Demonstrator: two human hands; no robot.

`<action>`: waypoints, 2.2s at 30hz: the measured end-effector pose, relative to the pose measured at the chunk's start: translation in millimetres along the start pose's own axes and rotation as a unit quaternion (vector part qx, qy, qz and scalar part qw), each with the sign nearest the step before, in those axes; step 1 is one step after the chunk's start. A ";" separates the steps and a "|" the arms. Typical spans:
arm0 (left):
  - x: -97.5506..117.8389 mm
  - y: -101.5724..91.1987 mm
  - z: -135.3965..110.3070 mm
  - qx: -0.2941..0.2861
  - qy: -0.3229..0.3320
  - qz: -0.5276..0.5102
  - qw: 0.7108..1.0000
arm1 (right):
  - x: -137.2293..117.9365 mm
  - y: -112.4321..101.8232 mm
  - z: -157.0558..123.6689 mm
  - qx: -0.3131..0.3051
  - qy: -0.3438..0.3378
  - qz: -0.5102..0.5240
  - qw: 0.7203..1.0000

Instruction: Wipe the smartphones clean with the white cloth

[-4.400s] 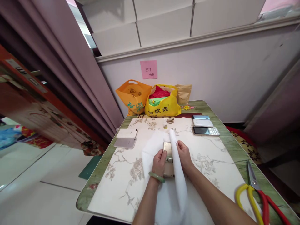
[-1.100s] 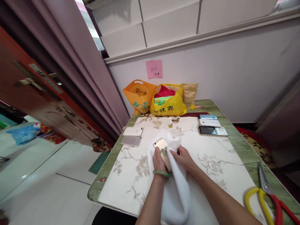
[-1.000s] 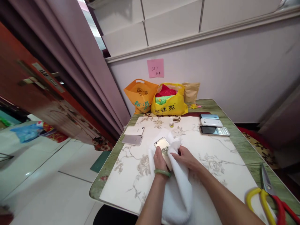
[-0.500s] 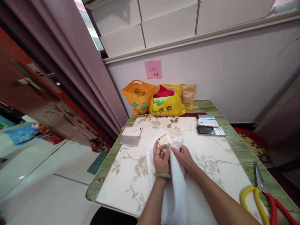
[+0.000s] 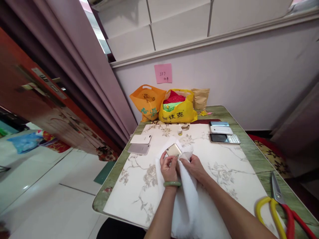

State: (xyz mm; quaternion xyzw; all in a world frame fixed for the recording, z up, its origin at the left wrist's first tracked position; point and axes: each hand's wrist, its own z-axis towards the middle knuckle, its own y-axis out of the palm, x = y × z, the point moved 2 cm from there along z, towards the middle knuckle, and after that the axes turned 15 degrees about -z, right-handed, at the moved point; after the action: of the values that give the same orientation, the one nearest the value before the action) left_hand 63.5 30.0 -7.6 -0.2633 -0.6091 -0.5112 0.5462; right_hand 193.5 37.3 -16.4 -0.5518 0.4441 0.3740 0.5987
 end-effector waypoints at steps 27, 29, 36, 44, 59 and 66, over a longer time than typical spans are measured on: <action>6.5 10.4 -4.1 -0.154 -0.174 -0.044 0.972 | -7.7 -7.9 -3.7 0.008 0.087 0.180 0.980; 9.4 13.6 -6.5 -0.191 -0.208 -0.060 0.957 | -6.4 -12.0 -0.5 0.041 0.102 0.204 0.973; 9.0 13.9 -6.2 -0.203 -0.200 -0.062 0.957 | -10.0 -8.0 2.4 0.071 0.099 0.189 0.974; -2.2 1.0 1.3 0.041 -0.119 -0.143 0.982 | -11.7 8.2 -9.1 -0.046 -0.020 0.018 0.999; 4.9 6.8 -3.3 -0.024 -0.176 -0.239 0.955 | -5.8 4.7 -7.6 0.048 0.031 0.024 0.998; -2.5 3.5 -5.0 0.022 -0.208 -0.174 0.962 | -6.7 3.4 -7.8 0.010 0.083 0.070 0.994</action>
State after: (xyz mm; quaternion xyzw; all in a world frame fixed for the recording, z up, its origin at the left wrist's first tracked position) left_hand 69.2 27.1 -9.3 -0.2416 -0.7570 -0.5186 0.3155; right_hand 187.1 30.2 -11.2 -0.5422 0.5340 0.3633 0.5375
